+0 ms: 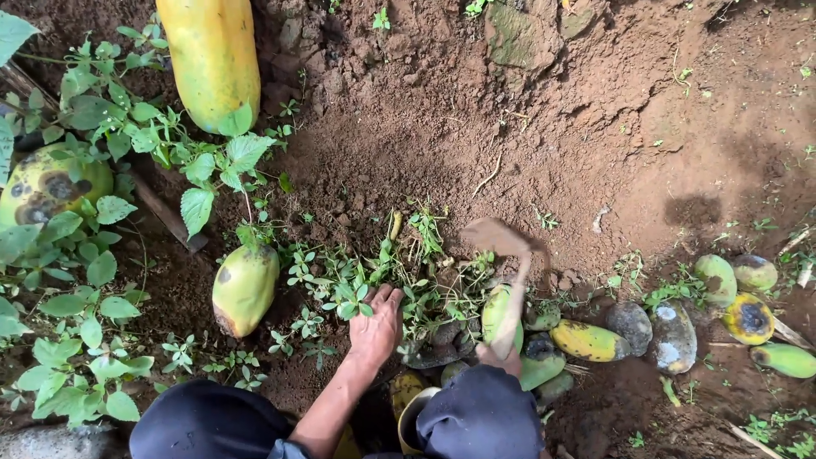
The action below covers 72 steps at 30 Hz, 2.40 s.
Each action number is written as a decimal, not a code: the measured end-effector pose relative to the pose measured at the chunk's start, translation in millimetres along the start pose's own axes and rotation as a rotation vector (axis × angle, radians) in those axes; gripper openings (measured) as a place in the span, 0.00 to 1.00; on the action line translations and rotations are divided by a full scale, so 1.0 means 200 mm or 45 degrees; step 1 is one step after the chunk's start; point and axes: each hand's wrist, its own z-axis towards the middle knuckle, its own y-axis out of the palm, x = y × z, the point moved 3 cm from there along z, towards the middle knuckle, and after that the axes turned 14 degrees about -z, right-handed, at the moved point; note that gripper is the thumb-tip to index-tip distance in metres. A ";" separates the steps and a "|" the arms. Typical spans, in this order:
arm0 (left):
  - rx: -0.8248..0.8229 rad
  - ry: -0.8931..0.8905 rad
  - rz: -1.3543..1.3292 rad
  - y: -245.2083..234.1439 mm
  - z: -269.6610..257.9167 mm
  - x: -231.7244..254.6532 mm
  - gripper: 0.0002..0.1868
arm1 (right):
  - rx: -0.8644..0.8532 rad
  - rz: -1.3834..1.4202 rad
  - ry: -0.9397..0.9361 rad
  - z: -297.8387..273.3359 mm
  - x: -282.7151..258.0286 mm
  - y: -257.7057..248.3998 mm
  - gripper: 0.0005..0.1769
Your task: The person sits on the ground in a garden and uses a small hand hoe to loosen soil and remove weeds around papaya fruits and plants. They repeatedly strike the ground with the hoe and pull out weeds by hand, clearing the area around the base of the plants.
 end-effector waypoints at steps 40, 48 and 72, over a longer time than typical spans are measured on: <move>0.261 0.069 -0.525 0.05 -0.24 -0.13 0.15 | -0.204 -0.418 -0.213 -0.95 -0.66 0.04 0.21; 0.471 0.314 0.111 0.17 -0.25 -0.20 0.18 | -0.566 -0.996 0.014 -1.18 -0.83 0.00 0.44; 0.330 -0.324 -0.708 -0.16 -0.20 0.00 0.21 | -0.465 -0.388 -0.426 -1.02 -0.82 0.50 0.26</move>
